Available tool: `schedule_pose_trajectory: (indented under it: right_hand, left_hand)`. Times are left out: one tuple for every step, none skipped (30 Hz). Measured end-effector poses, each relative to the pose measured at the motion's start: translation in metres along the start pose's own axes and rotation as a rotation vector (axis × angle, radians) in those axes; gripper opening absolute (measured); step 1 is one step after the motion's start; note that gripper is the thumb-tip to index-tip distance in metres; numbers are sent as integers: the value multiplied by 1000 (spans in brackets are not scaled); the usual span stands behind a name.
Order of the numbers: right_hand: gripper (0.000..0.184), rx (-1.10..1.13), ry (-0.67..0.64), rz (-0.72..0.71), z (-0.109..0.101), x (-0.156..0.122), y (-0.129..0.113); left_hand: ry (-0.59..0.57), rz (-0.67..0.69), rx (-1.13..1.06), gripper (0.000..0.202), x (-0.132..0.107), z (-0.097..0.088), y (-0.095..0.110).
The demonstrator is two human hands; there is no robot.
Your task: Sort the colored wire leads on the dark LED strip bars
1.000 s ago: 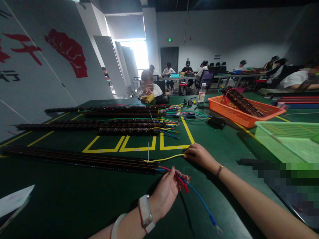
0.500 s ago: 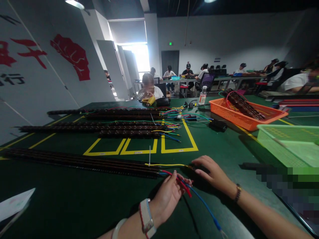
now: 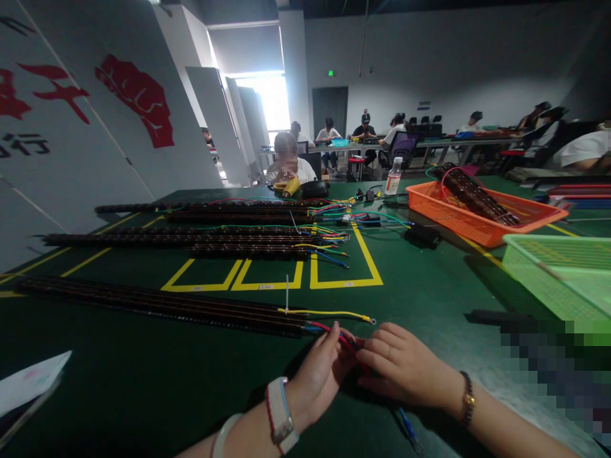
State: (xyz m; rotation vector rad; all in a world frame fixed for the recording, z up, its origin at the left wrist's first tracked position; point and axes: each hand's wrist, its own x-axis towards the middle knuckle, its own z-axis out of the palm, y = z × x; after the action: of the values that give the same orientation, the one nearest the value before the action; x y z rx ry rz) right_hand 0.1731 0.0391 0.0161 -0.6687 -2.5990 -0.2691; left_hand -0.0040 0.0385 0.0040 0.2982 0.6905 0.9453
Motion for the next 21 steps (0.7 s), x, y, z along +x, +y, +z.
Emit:
schedule_pose_trajectory:
  right_hand:
    - [17, -32, 2, -16, 0, 0, 0]
    - [15, -58, 7, -39, -1, 1, -1]
    - [15, -76, 16, -69, -3, 1, -1]
    - [18, -83, 28, -96, -4, 2, -2]
    - [22, -83, 43, -116, -6, 3, -3]
    - [25, -78, 60, -125, -8, 4, -3]
    - [27, -70, 77, -121, -10, 4, -4]
    - [29, -59, 90, -106, -11, 4, -3]
    - [29, -43, 99, -82, -12, 4, -2]
    - [28, -20, 100, -53, -12, 3, -1]
    - [27, 10, 98, -19, -12, 2, 1]
    - [26, 43, 97, 17, -11, 0, 3]
    - [25, 73, 98, 56, -10, -1, 5]
    - [24, 96, 105, 94, -9, -2, 7]
    - [23, 110, 113, 129, -7, -3, 9]
    - [22, 114, 120, 157, -5, -4, 11]
    - [22, 110, 125, 178, -4, -5, 12]
    - [21, 100, 125, 197, -2, -5, 14]
    - [21, 87, 120, 211, 0, -5, 15]
    - [20, 73, 111, 224, 2, -5, 17]
    - [21, 61, 99, 236, 4, -5, 18]
  left_hand:
    - [-10, -3, 9, 25, 1, -1, -1]
    - [-19, -11, 17, 27, 1, -2, -1]
    - [-24, -20, 21, 28, 2, -3, -1]
    - [-27, -29, 18, 29, 2, -3, -1]
    - [-26, -34, 9, 30, 2, -2, -1]
    - [-24, -35, 1, 30, 1, -2, 0]
    - [-25, -31, -3, 30, 1, -1, 0]
    - [-30, -23, -4, 30, 0, 0, 1]
    - [-38, -13, 3, 31, -1, 1, 1]
    - [-45, -1, 15, 32, -1, 1, 1]
    - [-47, 13, 30, 32, -2, 2, 1]
    - [-47, 31, 44, 32, -2, 2, 0]
    - [-48, 49, 58, 31, -3, 2, -1]
    - [-49, 63, 71, 30, -3, 2, -2]
    - [-51, 75, 82, 29, -3, 2, -2]
    - [-53, 83, 92, 29, -3, 2, -3]
    - [-53, 90, 102, 29, -4, 2, -3]
    - [-50, 95, 112, 29, -4, 2, -3]
    - [-44, 97, 123, 29, -5, 3, -3]
    - [-40, 101, 134, 29, -6, 3, -3]
    - [-38, 104, 146, 29, -6, 3, -3]
